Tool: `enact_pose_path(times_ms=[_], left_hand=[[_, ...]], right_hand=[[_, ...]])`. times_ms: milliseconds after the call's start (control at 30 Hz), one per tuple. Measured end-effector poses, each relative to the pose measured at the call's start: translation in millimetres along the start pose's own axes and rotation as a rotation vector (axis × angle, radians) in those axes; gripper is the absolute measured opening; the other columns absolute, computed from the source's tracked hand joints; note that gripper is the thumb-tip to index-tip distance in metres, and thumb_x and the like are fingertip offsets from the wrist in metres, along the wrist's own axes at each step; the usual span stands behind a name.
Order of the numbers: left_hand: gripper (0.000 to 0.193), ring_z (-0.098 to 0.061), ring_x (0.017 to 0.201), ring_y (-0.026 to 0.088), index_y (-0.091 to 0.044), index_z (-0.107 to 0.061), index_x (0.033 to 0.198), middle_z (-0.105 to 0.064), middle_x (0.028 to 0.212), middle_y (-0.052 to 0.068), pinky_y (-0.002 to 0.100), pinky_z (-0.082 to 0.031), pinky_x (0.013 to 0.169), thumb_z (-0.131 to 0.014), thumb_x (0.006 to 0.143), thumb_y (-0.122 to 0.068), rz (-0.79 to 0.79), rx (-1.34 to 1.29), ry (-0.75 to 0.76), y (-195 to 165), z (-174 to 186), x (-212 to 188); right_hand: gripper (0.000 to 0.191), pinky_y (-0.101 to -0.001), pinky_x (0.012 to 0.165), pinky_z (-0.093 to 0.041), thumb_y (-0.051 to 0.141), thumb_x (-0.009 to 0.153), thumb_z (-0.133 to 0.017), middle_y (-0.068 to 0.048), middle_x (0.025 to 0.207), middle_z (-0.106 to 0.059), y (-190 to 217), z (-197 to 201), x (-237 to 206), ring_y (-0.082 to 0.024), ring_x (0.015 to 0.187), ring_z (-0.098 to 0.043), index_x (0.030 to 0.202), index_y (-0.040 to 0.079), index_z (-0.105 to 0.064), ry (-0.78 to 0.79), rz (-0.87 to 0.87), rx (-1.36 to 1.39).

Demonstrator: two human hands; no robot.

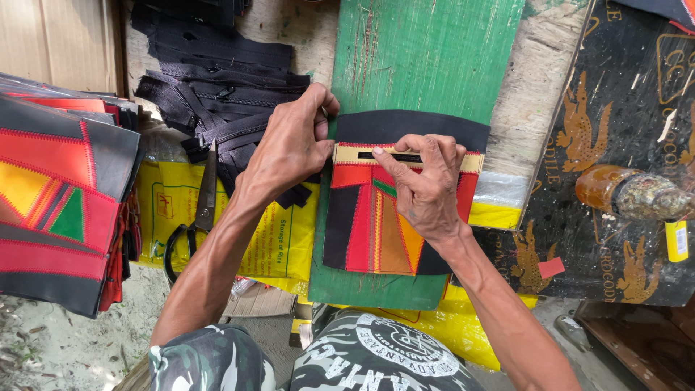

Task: The person inserts black zippers into the top slots of colorful patchwork fabric pouches, aligning and pressing each zipper into place by hand, then sets finished pouches aside and picks up new pouches and zippers from the workbench. They briefly use scissors to trim a zipper during the sequence.

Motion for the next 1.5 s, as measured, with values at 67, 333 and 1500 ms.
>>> enact_pose_path(times_ms=[67,333,1500], left_hand=[[0.046,-0.059,0.061,0.021,0.000,-0.057,0.109,-0.056,0.068,0.008,0.037,-0.047,0.057,-0.080,0.070,0.004,-0.004,-0.002,0.000,1,0,0],[0.046,-0.060,0.061,0.022,0.000,-0.056,0.110,-0.057,0.068,0.008,0.038,-0.048,0.058,-0.081,0.071,0.003,-0.001,0.000,0.017,1,2,1],[0.052,-0.059,0.065,0.033,0.001,-0.046,0.110,-0.053,0.070,0.016,0.046,-0.047,0.062,-0.082,0.072,-0.001,-0.092,0.084,0.082,-2,5,4]], right_hand=[[0.040,-0.0424,0.091,-0.034,0.001,0.088,-0.073,-0.002,0.112,-0.060,0,0,0,-0.025,0.108,-0.052,0.121,0.022,-0.079,0.006,-0.003,0.002],[0.035,-0.0432,0.092,-0.035,0.005,0.086,-0.077,-0.005,0.111,-0.059,8,3,5,-0.026,0.107,-0.052,0.118,0.018,-0.079,0.019,-0.046,0.015],[0.028,-0.0395,0.089,-0.035,0.011,0.085,-0.087,0.002,0.104,-0.061,18,-13,15,-0.021,0.101,-0.050,0.111,0.018,-0.080,-0.074,-0.131,0.109]])
Point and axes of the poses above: each hand's wrist, its own x-axis towards the middle knuckle, its own z-axis out of the back of the hand, y = z × x, the point moved 1 cm from there along x, towards the middle knuckle
